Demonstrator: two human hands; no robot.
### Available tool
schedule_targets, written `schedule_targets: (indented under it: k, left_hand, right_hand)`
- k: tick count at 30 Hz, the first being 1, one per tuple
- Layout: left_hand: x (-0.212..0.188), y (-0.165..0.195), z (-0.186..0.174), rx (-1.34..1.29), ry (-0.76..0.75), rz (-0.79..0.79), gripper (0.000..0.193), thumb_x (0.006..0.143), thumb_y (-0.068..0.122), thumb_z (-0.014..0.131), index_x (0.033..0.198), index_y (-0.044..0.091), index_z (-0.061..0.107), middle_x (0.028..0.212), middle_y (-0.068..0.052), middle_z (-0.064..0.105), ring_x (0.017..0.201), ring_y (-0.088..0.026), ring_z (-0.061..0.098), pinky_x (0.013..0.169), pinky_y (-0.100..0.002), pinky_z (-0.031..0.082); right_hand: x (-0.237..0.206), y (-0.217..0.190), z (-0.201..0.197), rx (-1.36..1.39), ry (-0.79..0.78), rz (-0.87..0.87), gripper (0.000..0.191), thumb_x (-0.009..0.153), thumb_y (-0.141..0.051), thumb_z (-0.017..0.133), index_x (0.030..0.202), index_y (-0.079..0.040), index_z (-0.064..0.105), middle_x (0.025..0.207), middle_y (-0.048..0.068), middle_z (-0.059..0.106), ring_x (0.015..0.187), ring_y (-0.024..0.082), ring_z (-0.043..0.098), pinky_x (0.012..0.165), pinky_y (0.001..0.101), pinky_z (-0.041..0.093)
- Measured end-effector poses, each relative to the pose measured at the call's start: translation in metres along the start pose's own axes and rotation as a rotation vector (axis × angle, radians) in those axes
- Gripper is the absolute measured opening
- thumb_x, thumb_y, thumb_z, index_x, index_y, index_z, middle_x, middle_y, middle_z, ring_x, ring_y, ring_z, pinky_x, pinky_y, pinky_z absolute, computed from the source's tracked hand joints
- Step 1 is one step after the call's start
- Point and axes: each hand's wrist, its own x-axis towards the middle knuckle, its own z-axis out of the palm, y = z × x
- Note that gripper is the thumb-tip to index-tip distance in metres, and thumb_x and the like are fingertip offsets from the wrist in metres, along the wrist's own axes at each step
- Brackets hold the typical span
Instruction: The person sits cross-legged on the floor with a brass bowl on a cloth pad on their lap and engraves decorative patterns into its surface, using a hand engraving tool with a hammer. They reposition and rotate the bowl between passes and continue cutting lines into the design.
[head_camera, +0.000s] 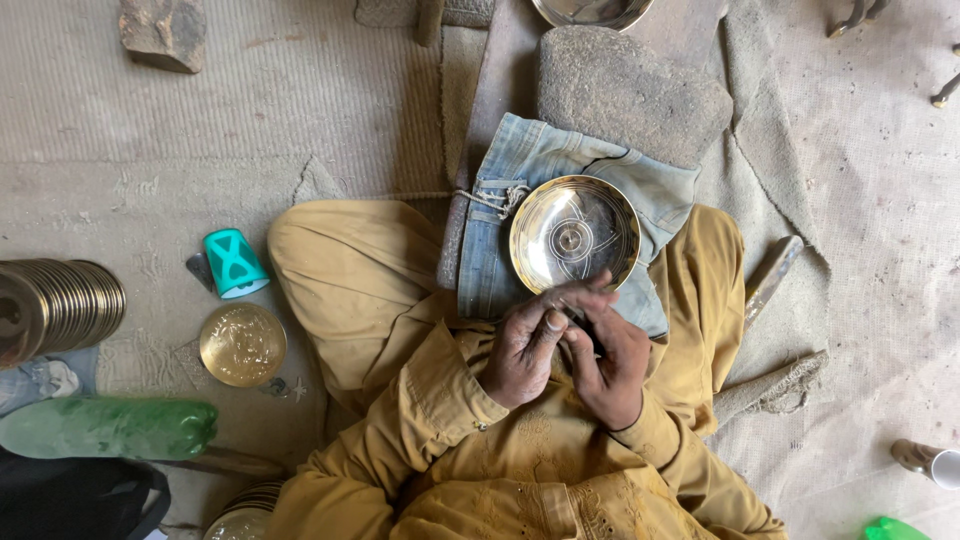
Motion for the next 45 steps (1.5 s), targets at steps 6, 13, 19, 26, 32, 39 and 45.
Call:
schedule_targets:
  k: [6, 13, 19, 26, 32, 39, 45]
  left_hand:
    - [0.034, 0.020, -0.027, 1.095, 0.202, 0.122, 0.074, 0.101, 0.054, 0.059, 0.152, 0.002, 0.042, 0.138, -0.014, 0.055, 0.125, -0.028, 0.053, 0.110, -0.045, 0.044]
    - [0.071, 0.015, -0.021, 1.374, 0.170, -0.223, 0.116, 0.065, 0.056, 0.088, 0.151, -0.001, 0.034, 0.114, -0.017, 0.054, 0.104, -0.032, 0.051, 0.088, -0.049, 0.040]
    - [0.068, 0.013, -0.009, 1.139, 0.255, -0.149, 0.094, 0.075, 0.029, 0.093, 0.150, 0.008, 0.040, 0.127, -0.020, 0.055, 0.115, -0.039, 0.059, 0.095, -0.048, 0.048]
    - [0.074, 0.013, -0.012, 1.154, 0.257, -0.079, 0.093, 0.069, 0.024, 0.093, 0.147, 0.006, 0.045, 0.128, -0.018, 0.065, 0.113, -0.039, 0.060, 0.098, -0.048, 0.046]
    - [0.078, 0.012, -0.013, 1.157, 0.287, -0.051, 0.087, 0.069, 0.024, 0.094, 0.142, 0.007, 0.049, 0.118, -0.016, 0.067, 0.106, -0.038, 0.061, 0.092, -0.049, 0.048]
    - [0.077, 0.007, -0.013, 1.137, 0.316, 0.002, 0.086, 0.069, 0.024, 0.094, 0.141, 0.006, 0.051, 0.119, -0.018, 0.067, 0.104, -0.038, 0.062, 0.090, -0.048, 0.050]
    - [0.076, 0.003, -0.013, 1.133, 0.312, -0.038, 0.086, 0.070, 0.024, 0.094, 0.141, 0.005, 0.051, 0.119, -0.019, 0.067, 0.105, -0.038, 0.062, 0.091, -0.048, 0.050]
  right_hand:
    - [0.026, -0.016, -0.031, 0.009, -0.007, 0.262, 0.043, 0.096, -0.004, 0.071, 0.131, 0.004, 0.047, 0.103, 0.012, 0.069, 0.092, 0.016, 0.072, 0.079, 0.0259, 0.060]
    - [0.056, -0.051, -0.070, -0.367, -0.176, 0.289, 0.038, 0.088, -0.002, 0.075, 0.125, -0.007, 0.069, 0.092, 0.012, 0.074, 0.071, 0.020, 0.071, 0.061, 0.0324, 0.054]
    - [0.062, -0.065, -0.068, -0.617, -0.195, 0.163, 0.030, 0.089, -0.011, 0.075, 0.119, -0.010, 0.073, 0.086, 0.011, 0.068, 0.062, 0.027, 0.065, 0.056, 0.0386, 0.050]
    - [0.061, -0.059, -0.060, -0.841, -0.191, 0.131, 0.032, 0.089, -0.023, 0.077, 0.121, -0.015, 0.077, 0.071, 0.009, 0.060, 0.052, 0.029, 0.058, 0.049, 0.0420, 0.045]
    - [0.064, -0.057, -0.056, -0.878, -0.176, 0.124, 0.033, 0.089, -0.025, 0.078, 0.120, -0.016, 0.077, 0.072, 0.008, 0.062, 0.053, 0.028, 0.060, 0.050, 0.0413, 0.046]
    - [0.065, -0.055, -0.055, -0.893, -0.178, 0.128, 0.031, 0.090, -0.026, 0.078, 0.119, -0.016, 0.078, 0.071, 0.007, 0.063, 0.051, 0.026, 0.059, 0.049, 0.0409, 0.047]
    - [0.064, -0.053, -0.054, -0.913, -0.161, 0.113, 0.030, 0.090, -0.026, 0.078, 0.118, -0.016, 0.079, 0.070, 0.007, 0.062, 0.052, 0.027, 0.059, 0.049, 0.0406, 0.047]
